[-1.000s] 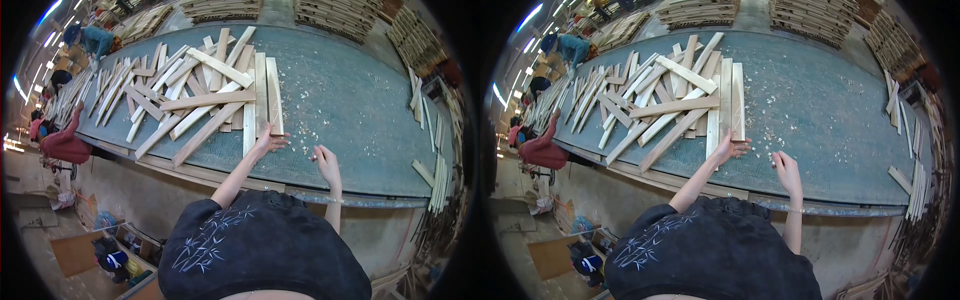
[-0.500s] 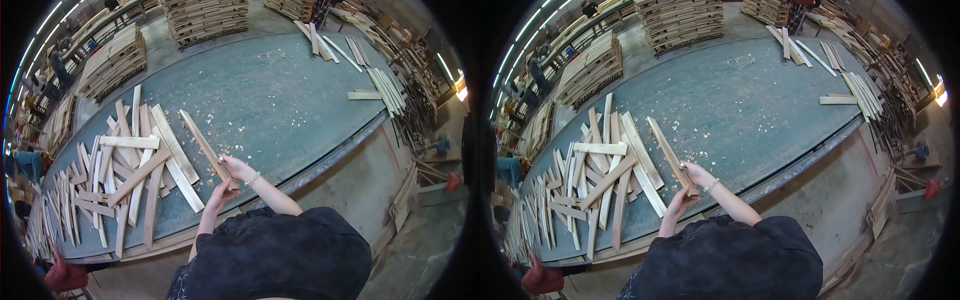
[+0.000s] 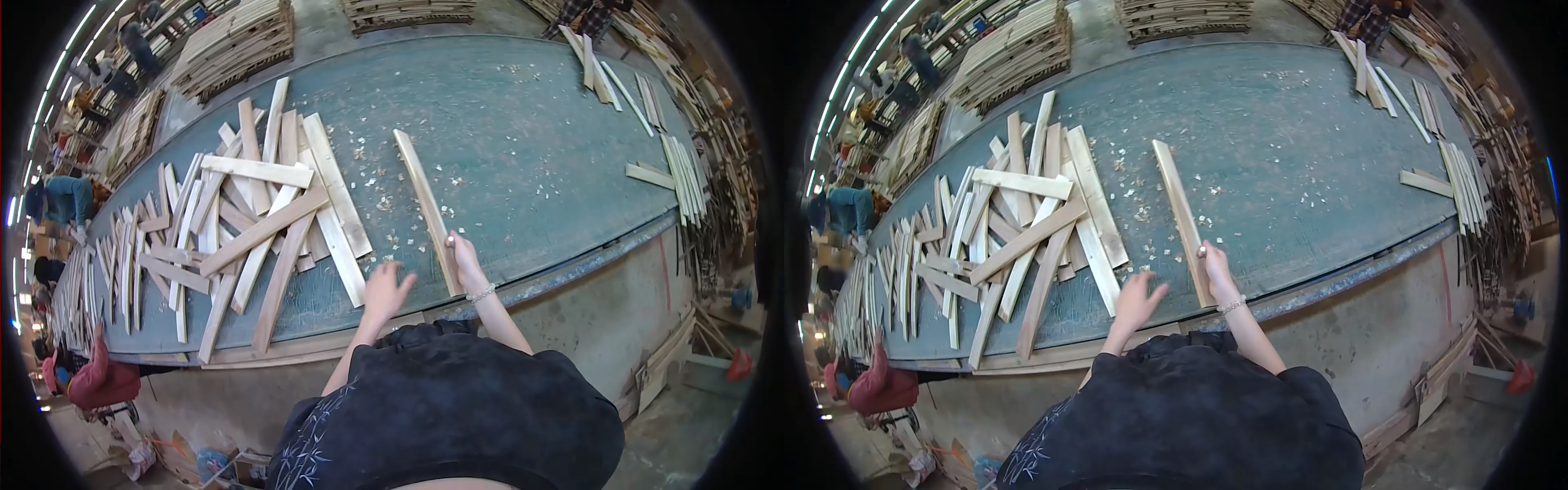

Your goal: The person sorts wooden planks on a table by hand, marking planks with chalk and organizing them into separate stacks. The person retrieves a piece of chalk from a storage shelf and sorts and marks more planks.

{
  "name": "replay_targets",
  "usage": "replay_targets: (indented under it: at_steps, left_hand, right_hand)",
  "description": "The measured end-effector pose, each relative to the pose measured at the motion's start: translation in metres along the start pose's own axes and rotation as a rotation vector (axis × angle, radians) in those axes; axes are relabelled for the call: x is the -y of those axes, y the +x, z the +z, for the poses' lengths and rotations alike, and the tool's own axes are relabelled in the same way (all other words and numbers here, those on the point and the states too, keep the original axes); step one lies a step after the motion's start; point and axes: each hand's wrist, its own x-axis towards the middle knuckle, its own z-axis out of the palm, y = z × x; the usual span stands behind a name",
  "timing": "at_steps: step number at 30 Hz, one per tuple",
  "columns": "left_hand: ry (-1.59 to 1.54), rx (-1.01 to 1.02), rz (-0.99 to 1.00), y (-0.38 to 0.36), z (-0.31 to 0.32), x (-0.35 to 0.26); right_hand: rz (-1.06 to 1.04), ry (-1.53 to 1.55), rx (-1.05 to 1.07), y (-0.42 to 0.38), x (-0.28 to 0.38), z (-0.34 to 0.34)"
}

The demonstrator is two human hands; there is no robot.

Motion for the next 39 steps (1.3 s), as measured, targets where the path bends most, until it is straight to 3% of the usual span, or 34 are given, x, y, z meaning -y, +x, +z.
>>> replay_targets:
  at_steps: [1,3,6,8,10,12,15,16,19,20,22,23,24,25,26,28,29,30,31,32,33,34,36,38,39]
  left_hand:
    - [-0.001,-0.001,-0.012,-0.002,-0.006,0.008]
    - [0.277,-0.193,-0.218,-0.007,-0.016,0.024]
    - [0.3,-0.245,-0.378,-0.019,-0.026,0.034]
    - [0.325,-0.213,-0.42,-0.023,-0.023,0.042]
    - [0.173,-0.157,-0.504,-0.024,-0.022,0.043]
    - [0.116,-0.177,-0.487,-0.022,-0.018,0.047]
    - [0.045,-0.098,-0.485,-0.017,-0.023,0.052]
    - [0.05,-0.111,-0.503,-0.018,-0.028,0.055]
    - [-0.492,-0.138,-0.337,-0.023,-0.04,0.066]
    - [-0.493,-0.15,-0.346,-0.023,-0.046,0.068]
    - [-1.13,-0.063,-0.277,-0.023,-0.063,0.068]
    - [-1.152,0.064,-0.306,-0.024,-0.071,0.067]
    - [-1.156,0.055,-0.314,-0.026,-0.075,0.058]
    - [-1.507,0.096,-0.301,-0.026,-0.076,0.045]
    - [-1.856,0.138,-0.273,-0.024,-0.074,0.036]
    - [-1.988,0.227,-0.312,-0.02,-0.059,0.024]
    - [-1.829,0.183,-0.382,-0.018,-0.052,0.017]
    - [-1.83,0.176,-0.381,-0.017,-0.046,0.013]
    - [-1.941,0.183,-0.448,-0.017,-0.04,0.012]
    - [-2.054,0.191,-0.515,-0.018,-0.035,0.013]
    - [-2.624,0.45,-0.254,-0.021,-0.028,0.016]
    - [-2.624,0.441,-0.255,-0.022,-0.027,0.014]
    - [-2.937,0.988,0.282,-0.024,-0.028,0.003]
    - [-2.891,1.016,0.153,-0.029,-0.038,-0.001]
    - [-2.401,0.747,-0.277,-0.032,-0.052,-0.005]
  right_hand:
    - [0.009,-0.006,0.006,0.003,-0.003,-0.003]
    - [-0.286,-0.363,-0.097,0.01,-0.007,-0.008]
    - [-0.25,-0.316,-0.093,0.009,-0.006,-0.01]
    - [-0.188,-0.239,-0.06,0.01,-0.005,-0.01]
    - [0.163,0.165,0.103,0.0,0.004,-0.004]
    - [0.196,0.209,0.144,0.006,-0.005,-0.004]
    - [-0.267,-0.302,-0.187,0.016,-0.012,0.009]
    - [-0.33,-0.305,-0.189,0.02,-0.004,0.016]
    - [-0.575,-0.421,-0.213,0.053,0.048,0.03]
    - [-0.566,-0.377,-0.19,0.071,0.075,0.035]
    - [-0.653,-0.401,-0.123,0.125,0.13,0.044]
    - [-0.813,-0.594,-0.082,0.131,0.159,0.052]
    - [-0.926,-0.902,-0.24,0.15,0.183,0.056]
    - [-1.033,-1.211,-0.404,0.161,0.198,0.059]
    - [-1.037,-1.211,-0.394,0.154,0.198,0.068]
    - [-0.666,-0.677,0.052,0.128,0.187,0.094]
    - [-0.425,-0.459,0.348,0.125,0.16,0.094]
    - [-0.268,-0.442,0.503,0.085,0.136,0.108]
    - [0.048,-0.227,0.715,0.067,0.106,0.109]
    - [0.392,-0.007,0.665,0.035,0.086,0.116]
    - [0.46,0.016,0.733,0.02,0.065,0.116]
    - [0.529,0.043,0.802,0.013,0.043,0.116]
    - [0.601,0.19,0.976,0.002,0.011,0.117]
    - [0.583,0.243,0.976,-0.004,-0.003,0.118]
    - [0.527,0.179,0.866,-0.012,0.001,0.119]
